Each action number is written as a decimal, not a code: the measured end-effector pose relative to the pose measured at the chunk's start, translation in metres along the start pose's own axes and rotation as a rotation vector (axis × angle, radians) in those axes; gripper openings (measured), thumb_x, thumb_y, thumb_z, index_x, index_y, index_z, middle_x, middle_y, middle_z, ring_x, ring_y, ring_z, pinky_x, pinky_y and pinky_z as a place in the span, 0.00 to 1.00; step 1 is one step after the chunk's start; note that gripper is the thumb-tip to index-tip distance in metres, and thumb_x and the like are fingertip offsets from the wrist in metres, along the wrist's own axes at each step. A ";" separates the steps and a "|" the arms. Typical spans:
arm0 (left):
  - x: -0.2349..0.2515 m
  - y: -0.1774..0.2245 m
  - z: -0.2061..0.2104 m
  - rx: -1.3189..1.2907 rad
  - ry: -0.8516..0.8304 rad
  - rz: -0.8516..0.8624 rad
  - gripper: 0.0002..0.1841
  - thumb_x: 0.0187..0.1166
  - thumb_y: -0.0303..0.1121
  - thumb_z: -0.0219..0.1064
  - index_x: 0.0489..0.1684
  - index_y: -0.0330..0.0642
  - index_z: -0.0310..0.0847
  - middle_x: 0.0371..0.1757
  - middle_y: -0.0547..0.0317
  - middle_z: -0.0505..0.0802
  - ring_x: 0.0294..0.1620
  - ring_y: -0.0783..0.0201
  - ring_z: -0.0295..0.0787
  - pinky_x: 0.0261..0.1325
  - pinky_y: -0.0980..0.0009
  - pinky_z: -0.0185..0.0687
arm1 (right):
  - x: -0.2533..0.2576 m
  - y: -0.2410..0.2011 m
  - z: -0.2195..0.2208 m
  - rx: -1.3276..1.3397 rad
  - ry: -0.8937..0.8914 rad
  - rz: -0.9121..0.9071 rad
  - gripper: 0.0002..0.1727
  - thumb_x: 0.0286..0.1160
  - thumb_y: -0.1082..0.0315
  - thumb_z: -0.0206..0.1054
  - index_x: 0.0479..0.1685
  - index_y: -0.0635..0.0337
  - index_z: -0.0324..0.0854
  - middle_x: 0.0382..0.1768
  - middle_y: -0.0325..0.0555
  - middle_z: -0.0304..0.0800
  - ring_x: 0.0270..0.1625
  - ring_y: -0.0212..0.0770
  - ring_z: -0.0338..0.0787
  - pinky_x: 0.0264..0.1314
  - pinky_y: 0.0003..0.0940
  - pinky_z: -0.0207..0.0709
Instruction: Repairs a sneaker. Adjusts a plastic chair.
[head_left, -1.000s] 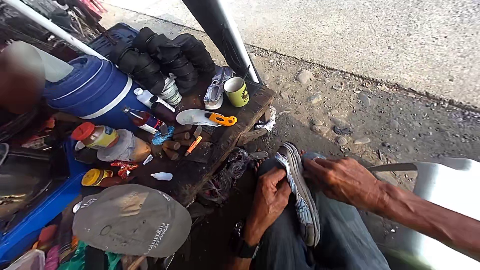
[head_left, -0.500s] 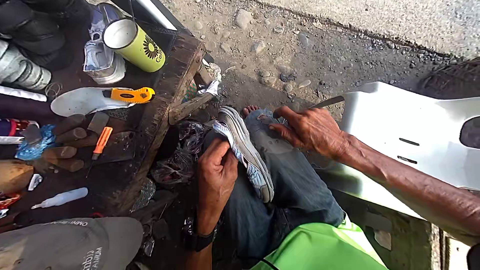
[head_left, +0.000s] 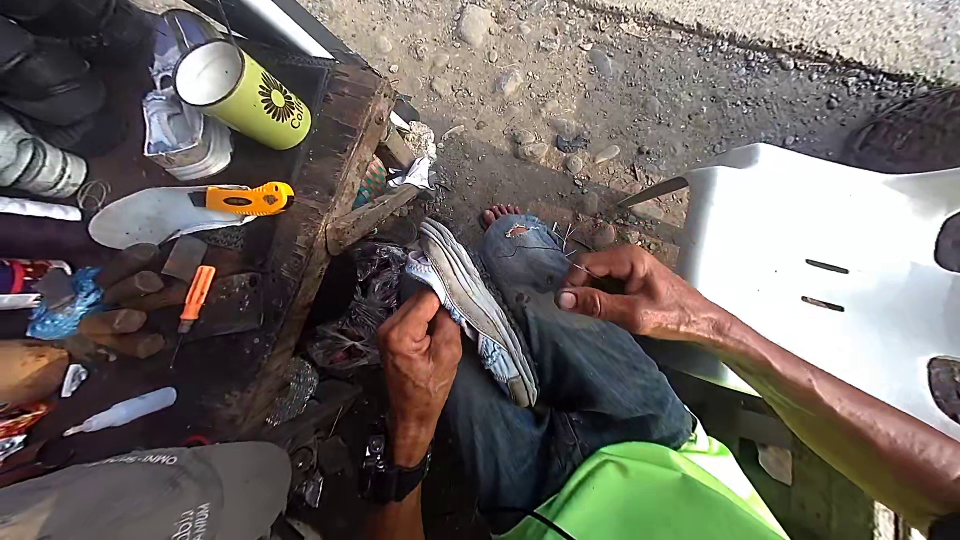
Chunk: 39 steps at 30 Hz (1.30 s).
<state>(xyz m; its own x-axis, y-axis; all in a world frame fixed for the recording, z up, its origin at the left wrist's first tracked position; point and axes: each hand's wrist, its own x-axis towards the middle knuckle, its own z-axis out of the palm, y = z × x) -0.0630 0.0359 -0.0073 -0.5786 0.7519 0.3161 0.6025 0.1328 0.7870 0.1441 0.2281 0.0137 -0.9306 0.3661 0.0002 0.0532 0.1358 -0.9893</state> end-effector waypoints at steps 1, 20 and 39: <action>0.000 0.000 0.000 -0.010 -0.008 -0.002 0.09 0.74 0.23 0.61 0.28 0.32 0.88 0.28 0.58 0.91 0.32 0.76 0.87 0.39 0.80 0.83 | 0.004 -0.003 0.007 -0.046 0.038 -0.038 0.13 0.83 0.58 0.68 0.38 0.57 0.91 0.29 0.29 0.85 0.29 0.18 0.76 0.30 0.15 0.68; 0.000 -0.004 -0.008 -0.077 -0.119 -0.008 0.11 0.76 0.23 0.59 0.32 0.34 0.89 0.34 0.57 0.93 0.40 0.74 0.90 0.47 0.77 0.86 | 0.002 -0.025 0.013 0.277 0.033 -0.225 0.16 0.82 0.56 0.61 0.27 0.55 0.77 0.32 0.31 0.78 0.36 0.20 0.76 0.36 0.16 0.66; -0.051 -0.013 -0.023 0.167 0.150 -0.169 0.15 0.73 0.23 0.58 0.46 0.34 0.92 0.30 0.60 0.91 0.25 0.81 0.79 0.30 0.84 0.75 | 0.033 -0.018 0.038 -0.182 0.016 -0.152 0.12 0.83 0.60 0.66 0.42 0.56 0.92 0.41 0.36 0.85 0.44 0.27 0.83 0.43 0.22 0.78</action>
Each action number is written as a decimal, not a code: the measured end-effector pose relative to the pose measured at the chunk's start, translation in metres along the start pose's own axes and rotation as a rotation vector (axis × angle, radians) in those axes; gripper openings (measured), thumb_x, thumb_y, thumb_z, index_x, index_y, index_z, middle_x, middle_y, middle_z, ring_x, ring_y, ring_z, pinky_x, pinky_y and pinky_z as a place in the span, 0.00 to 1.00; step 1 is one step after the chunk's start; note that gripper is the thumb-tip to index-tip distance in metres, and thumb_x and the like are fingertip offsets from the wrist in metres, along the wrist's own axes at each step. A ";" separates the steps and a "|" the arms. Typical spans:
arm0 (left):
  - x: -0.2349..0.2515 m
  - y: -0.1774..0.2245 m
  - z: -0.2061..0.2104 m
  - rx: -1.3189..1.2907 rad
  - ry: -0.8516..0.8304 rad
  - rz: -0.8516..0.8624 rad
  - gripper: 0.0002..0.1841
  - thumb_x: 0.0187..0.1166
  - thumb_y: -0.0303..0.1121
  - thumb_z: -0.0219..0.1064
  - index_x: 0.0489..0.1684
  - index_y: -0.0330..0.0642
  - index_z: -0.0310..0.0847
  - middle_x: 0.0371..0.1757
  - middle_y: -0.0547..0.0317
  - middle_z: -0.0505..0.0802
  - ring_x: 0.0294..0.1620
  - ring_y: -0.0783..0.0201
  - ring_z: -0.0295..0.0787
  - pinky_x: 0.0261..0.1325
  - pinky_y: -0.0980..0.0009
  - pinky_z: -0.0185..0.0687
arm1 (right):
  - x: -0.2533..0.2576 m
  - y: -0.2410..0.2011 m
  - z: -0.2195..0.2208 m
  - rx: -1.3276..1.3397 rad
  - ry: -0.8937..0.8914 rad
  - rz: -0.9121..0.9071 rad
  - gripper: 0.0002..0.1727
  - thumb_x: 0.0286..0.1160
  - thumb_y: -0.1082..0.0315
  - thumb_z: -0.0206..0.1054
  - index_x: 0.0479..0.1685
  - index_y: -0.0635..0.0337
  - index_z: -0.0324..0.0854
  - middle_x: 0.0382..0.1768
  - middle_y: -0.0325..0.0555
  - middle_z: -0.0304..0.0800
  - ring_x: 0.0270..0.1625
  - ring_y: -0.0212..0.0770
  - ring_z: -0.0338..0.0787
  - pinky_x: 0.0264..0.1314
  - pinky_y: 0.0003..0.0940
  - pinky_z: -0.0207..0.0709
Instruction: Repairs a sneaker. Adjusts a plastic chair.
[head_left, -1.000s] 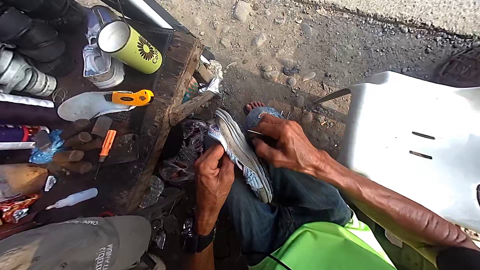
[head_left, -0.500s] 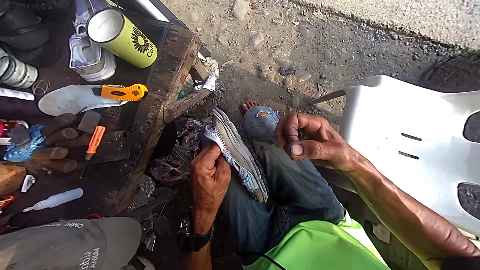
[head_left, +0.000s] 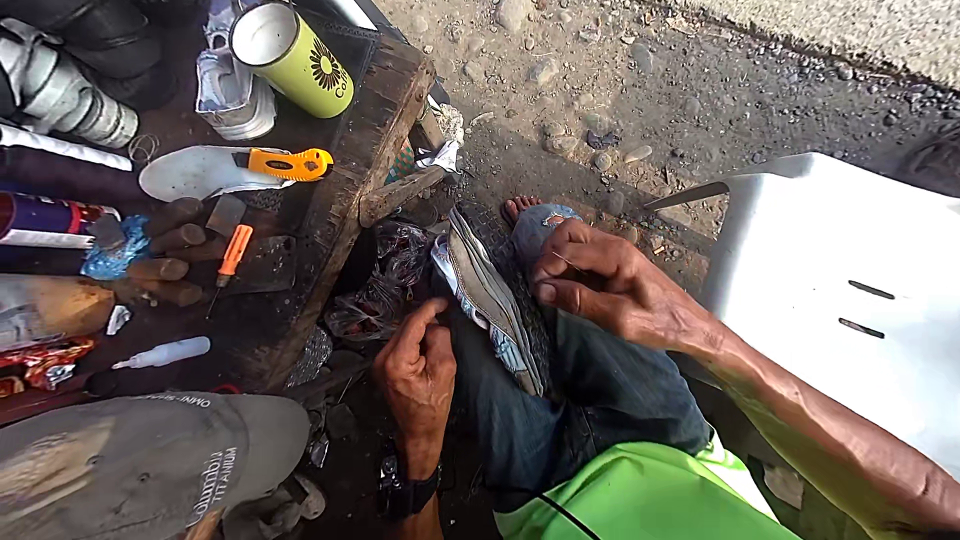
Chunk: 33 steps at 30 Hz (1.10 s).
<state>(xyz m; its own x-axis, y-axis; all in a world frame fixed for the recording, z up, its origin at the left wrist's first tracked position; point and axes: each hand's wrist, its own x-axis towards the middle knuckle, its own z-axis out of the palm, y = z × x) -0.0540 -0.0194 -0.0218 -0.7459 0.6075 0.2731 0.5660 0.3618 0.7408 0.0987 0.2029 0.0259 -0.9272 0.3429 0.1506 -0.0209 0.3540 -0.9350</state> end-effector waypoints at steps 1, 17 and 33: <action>-0.005 -0.008 -0.005 0.018 0.007 -0.034 0.15 0.73 0.23 0.58 0.46 0.34 0.92 0.27 0.62 0.90 0.22 0.82 0.76 0.27 0.84 0.72 | -0.006 -0.015 0.003 0.089 -0.018 -0.042 0.12 0.83 0.62 0.66 0.42 0.58 0.92 0.45 0.39 0.85 0.47 0.27 0.83 0.45 0.21 0.78; 0.002 -0.020 -0.011 -0.090 0.011 -0.120 0.12 0.78 0.31 0.70 0.53 0.33 0.89 0.55 0.50 0.90 0.52 0.69 0.88 0.49 0.78 0.86 | -0.143 -0.017 0.030 0.543 -0.032 0.213 0.12 0.86 0.62 0.66 0.45 0.63 0.88 0.36 0.40 0.88 0.32 0.24 0.83 0.32 0.17 0.77; 0.040 0.011 -0.003 -0.559 -0.226 -0.071 0.13 0.78 0.23 0.67 0.59 0.36 0.85 0.40 0.61 0.94 0.32 0.70 0.89 0.36 0.75 0.88 | -0.191 -0.020 0.024 0.712 -0.369 0.479 0.14 0.88 0.62 0.64 0.46 0.62 0.92 0.32 0.37 0.95 0.24 0.19 0.83 0.24 0.15 0.73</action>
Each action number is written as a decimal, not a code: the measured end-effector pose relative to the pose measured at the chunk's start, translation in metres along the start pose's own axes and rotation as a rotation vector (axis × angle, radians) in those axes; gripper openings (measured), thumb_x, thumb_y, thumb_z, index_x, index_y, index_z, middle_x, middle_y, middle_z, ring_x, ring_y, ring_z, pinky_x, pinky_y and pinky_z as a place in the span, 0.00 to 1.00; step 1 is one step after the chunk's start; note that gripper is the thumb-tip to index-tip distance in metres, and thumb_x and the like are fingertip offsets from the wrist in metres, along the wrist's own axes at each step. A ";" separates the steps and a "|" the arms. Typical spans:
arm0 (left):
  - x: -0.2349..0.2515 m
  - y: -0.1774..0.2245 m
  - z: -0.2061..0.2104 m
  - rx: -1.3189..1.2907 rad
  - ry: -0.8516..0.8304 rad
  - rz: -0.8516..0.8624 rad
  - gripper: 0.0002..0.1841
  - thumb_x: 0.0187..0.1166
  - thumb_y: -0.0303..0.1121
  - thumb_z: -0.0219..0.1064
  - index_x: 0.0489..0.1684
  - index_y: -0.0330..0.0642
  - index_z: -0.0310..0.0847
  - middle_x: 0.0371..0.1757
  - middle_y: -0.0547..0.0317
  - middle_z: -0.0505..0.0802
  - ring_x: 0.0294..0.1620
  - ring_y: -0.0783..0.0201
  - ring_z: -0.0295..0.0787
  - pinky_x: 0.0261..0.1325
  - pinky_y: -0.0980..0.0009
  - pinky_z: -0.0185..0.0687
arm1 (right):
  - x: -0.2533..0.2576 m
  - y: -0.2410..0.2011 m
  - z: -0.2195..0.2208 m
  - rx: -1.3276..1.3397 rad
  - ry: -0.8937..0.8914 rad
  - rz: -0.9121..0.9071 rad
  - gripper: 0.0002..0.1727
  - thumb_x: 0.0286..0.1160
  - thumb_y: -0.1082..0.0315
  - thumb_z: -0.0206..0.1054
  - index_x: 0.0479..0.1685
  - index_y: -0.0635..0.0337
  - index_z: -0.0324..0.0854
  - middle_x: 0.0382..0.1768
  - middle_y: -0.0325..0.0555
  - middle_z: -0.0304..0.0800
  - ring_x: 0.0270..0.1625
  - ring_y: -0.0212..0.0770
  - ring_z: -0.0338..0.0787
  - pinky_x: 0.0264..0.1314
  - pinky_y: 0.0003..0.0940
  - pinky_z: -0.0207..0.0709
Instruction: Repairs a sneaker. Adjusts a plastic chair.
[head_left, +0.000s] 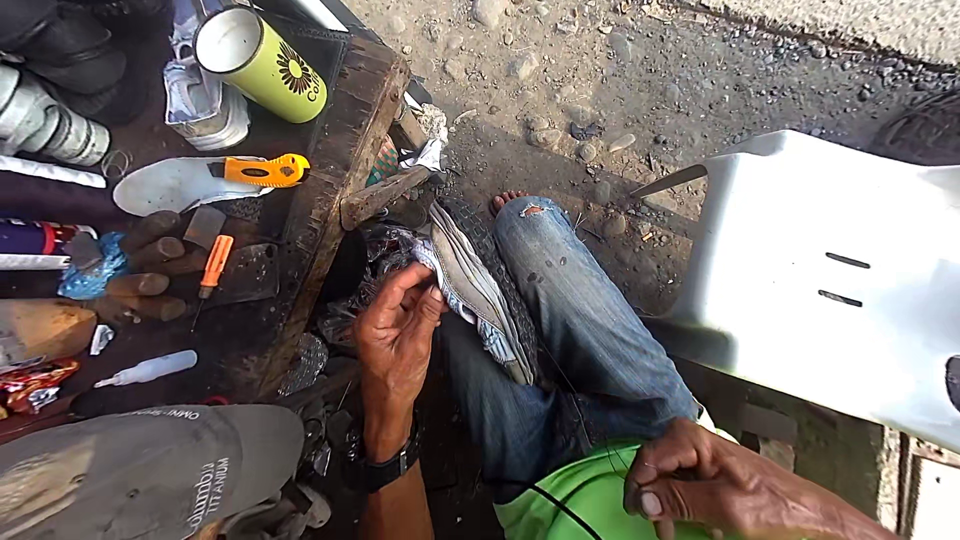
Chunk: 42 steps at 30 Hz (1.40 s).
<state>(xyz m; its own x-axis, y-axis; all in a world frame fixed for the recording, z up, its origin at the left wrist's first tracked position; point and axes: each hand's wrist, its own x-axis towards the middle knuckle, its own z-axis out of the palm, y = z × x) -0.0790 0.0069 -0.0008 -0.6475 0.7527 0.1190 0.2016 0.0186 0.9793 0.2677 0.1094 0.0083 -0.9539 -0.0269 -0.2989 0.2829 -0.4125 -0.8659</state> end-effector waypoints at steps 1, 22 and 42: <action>0.001 -0.003 0.002 -0.019 -0.012 0.005 0.13 0.76 0.23 0.69 0.57 0.37 0.87 0.42 0.61 0.94 0.32 0.71 0.89 0.37 0.75 0.88 | -0.011 0.003 -0.003 -0.063 0.002 0.026 0.14 0.88 0.62 0.64 0.45 0.62 0.92 0.32 0.37 0.95 0.26 0.19 0.82 0.28 0.16 0.74; 0.022 0.019 -0.007 -0.043 -0.367 -0.186 0.08 0.80 0.26 0.67 0.49 0.37 0.90 0.48 0.56 0.95 0.51 0.65 0.92 0.61 0.67 0.88 | 0.160 -0.057 -0.033 -0.789 0.567 -0.558 0.15 0.86 0.64 0.59 0.53 0.61 0.91 0.34 0.42 0.95 0.34 0.31 0.90 0.37 0.31 0.83; 0.011 -0.014 0.010 -0.025 -0.129 -0.029 0.11 0.68 0.22 0.61 0.28 0.46 0.89 0.23 0.73 0.90 0.19 0.80 0.82 0.23 0.82 0.78 | 0.173 -0.071 -0.056 -0.681 0.606 -0.404 0.10 0.79 0.65 0.66 0.41 0.55 0.93 0.23 0.31 0.88 0.24 0.21 0.81 0.26 0.24 0.74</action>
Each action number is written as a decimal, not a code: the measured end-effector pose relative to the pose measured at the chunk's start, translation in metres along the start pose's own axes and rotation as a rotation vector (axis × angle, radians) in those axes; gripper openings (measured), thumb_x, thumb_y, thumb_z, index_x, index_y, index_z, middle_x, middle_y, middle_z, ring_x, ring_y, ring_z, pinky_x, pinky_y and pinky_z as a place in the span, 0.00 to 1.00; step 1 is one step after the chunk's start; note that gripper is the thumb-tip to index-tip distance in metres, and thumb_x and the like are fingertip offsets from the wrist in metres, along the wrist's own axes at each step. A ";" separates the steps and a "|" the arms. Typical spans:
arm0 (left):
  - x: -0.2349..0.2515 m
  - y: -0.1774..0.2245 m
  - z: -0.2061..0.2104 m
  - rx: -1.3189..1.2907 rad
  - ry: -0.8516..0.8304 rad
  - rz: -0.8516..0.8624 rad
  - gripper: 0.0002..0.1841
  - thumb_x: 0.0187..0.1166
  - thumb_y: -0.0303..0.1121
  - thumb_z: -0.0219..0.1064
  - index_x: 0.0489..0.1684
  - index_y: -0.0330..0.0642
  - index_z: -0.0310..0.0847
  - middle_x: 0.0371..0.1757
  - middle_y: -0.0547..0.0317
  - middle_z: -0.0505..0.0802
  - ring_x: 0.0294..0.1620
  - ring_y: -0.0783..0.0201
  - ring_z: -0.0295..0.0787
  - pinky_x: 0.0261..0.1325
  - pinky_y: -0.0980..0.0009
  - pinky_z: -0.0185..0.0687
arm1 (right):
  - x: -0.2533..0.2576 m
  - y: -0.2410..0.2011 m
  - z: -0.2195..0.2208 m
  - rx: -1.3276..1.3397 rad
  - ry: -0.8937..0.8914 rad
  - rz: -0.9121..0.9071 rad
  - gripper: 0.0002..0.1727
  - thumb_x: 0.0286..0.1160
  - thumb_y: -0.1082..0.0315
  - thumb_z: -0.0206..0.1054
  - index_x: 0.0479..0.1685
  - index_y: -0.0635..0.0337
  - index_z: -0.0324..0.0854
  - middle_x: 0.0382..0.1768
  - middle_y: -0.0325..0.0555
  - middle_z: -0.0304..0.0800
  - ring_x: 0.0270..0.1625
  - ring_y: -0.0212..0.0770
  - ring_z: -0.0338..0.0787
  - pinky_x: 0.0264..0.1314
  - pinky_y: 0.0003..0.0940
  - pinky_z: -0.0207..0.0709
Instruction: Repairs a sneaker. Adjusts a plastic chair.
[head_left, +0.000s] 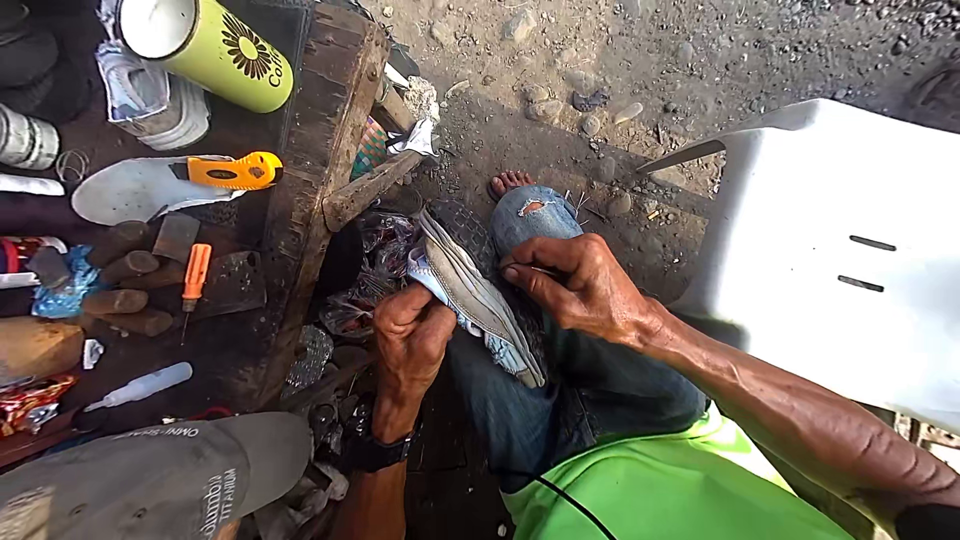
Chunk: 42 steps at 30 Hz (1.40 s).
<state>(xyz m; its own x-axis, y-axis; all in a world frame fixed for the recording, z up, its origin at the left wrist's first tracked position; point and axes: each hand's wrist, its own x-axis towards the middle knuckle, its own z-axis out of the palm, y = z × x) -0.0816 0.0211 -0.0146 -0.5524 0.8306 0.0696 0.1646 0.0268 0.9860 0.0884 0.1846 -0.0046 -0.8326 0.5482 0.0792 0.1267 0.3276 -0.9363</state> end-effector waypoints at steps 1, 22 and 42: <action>-0.002 0.004 -0.001 0.035 -0.016 -0.014 0.10 0.70 0.22 0.61 0.30 0.45 0.88 0.24 0.72 0.90 0.22 0.78 0.83 0.25 0.80 0.80 | 0.001 -0.001 -0.001 -0.007 -0.018 0.019 0.09 0.79 0.64 0.66 0.41 0.54 0.93 0.23 0.30 0.87 0.24 0.21 0.81 0.25 0.24 0.74; -0.020 0.021 0.003 -0.394 0.242 -0.300 0.05 0.76 0.22 0.68 0.43 0.33 0.88 0.29 0.53 0.94 0.18 0.71 0.86 0.20 0.77 0.84 | -0.017 -0.006 -0.032 0.120 -0.301 -0.138 0.20 0.87 0.61 0.64 0.72 0.56 0.84 0.46 0.37 0.91 0.42 0.24 0.85 0.47 0.21 0.80; -0.025 0.017 0.011 -0.491 0.290 -0.252 0.07 0.75 0.24 0.71 0.46 0.31 0.88 0.32 0.53 0.93 0.19 0.73 0.84 0.21 0.80 0.81 | 0.005 -0.016 -0.002 -0.186 -0.194 -0.168 0.18 0.87 0.58 0.56 0.61 0.43 0.92 0.33 0.33 0.87 0.32 0.30 0.84 0.30 0.32 0.74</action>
<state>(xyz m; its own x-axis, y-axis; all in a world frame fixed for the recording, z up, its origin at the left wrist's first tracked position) -0.0557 0.0069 -0.0008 -0.7360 0.6455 -0.2043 -0.3568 -0.1134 0.9273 0.0837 0.1833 0.0115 -0.9353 0.3232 0.1441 0.0600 0.5461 -0.8356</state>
